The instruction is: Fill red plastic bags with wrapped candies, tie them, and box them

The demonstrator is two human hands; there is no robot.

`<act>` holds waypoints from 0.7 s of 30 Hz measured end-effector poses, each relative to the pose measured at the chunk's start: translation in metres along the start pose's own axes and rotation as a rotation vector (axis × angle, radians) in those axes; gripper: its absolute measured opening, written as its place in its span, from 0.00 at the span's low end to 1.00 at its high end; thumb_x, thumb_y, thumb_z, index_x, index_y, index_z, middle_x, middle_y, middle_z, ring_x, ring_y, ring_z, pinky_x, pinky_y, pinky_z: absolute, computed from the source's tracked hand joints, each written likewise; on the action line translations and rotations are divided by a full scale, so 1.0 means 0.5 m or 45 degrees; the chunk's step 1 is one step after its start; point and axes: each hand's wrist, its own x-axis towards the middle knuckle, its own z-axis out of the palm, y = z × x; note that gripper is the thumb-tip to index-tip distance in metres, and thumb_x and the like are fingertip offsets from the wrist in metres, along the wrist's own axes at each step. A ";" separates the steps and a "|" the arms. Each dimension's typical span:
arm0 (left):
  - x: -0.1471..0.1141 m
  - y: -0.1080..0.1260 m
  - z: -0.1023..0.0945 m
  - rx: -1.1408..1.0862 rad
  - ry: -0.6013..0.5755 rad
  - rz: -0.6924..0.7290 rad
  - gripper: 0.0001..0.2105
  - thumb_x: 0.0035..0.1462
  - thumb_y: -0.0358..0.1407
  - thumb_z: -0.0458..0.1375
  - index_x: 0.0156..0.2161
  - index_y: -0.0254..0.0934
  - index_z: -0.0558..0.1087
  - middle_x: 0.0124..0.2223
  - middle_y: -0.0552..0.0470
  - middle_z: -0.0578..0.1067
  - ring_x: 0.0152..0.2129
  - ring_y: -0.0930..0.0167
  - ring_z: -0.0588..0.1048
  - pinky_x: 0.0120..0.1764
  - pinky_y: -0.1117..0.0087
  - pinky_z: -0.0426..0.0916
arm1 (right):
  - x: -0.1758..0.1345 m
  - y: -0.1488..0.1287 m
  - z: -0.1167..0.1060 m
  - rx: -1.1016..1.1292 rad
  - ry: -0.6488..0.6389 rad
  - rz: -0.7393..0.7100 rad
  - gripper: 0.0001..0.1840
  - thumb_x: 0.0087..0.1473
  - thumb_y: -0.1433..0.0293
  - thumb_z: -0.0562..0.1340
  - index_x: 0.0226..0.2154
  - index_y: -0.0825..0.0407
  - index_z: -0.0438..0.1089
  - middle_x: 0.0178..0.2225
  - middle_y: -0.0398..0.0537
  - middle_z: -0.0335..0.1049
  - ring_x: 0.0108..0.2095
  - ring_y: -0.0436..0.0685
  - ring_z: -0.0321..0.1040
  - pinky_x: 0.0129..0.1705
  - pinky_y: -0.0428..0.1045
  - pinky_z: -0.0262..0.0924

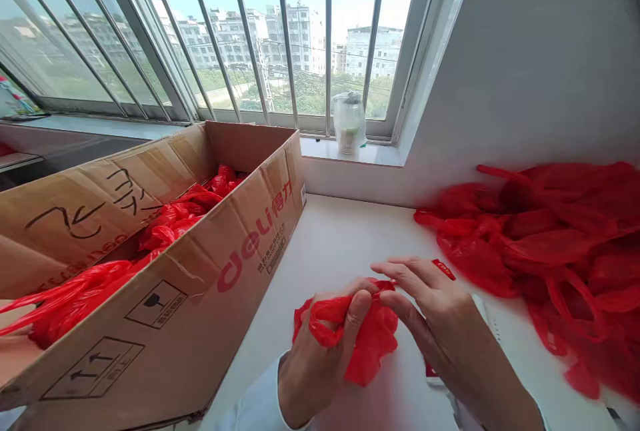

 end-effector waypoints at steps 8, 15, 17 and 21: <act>0.035 -0.021 -0.014 -0.343 -0.080 -0.398 0.22 0.62 0.58 0.39 0.37 0.42 0.61 0.20 0.60 0.59 0.14 0.77 0.58 0.16 0.76 0.54 | 0.033 0.039 0.031 0.559 0.072 0.325 0.09 0.56 0.64 0.63 0.29 0.51 0.72 0.25 0.41 0.71 0.26 0.49 0.67 0.28 0.43 0.62; 0.086 -0.029 -0.059 -0.925 -0.537 -0.443 0.15 0.63 0.50 0.50 0.37 0.38 0.63 0.26 0.57 0.69 0.21 0.77 0.67 0.28 0.76 0.61 | 0.020 -0.009 0.005 0.505 -0.072 -0.270 0.06 0.58 0.74 0.59 0.31 0.50 0.70 0.28 0.44 0.72 0.29 0.50 0.67 0.34 0.46 0.64; 0.094 -0.031 -0.071 -0.848 -0.580 -0.315 0.12 0.59 0.43 0.58 0.34 0.36 0.65 0.29 0.57 0.67 0.24 0.78 0.63 0.29 0.77 0.59 | 0.018 -0.018 -0.007 0.316 -0.322 -0.401 0.10 0.60 0.76 0.55 0.31 0.51 0.69 0.29 0.44 0.72 0.30 0.50 0.65 0.35 0.47 0.63; 0.096 -0.035 -0.085 -0.322 -0.594 -0.047 0.07 0.56 0.33 0.59 0.31 0.36 0.65 0.29 0.58 0.66 0.26 0.78 0.60 0.28 0.76 0.56 | 0.022 0.003 -0.021 0.309 -0.468 -0.351 0.06 0.61 0.70 0.58 0.33 0.50 0.69 0.30 0.43 0.73 0.32 0.50 0.66 0.37 0.46 0.62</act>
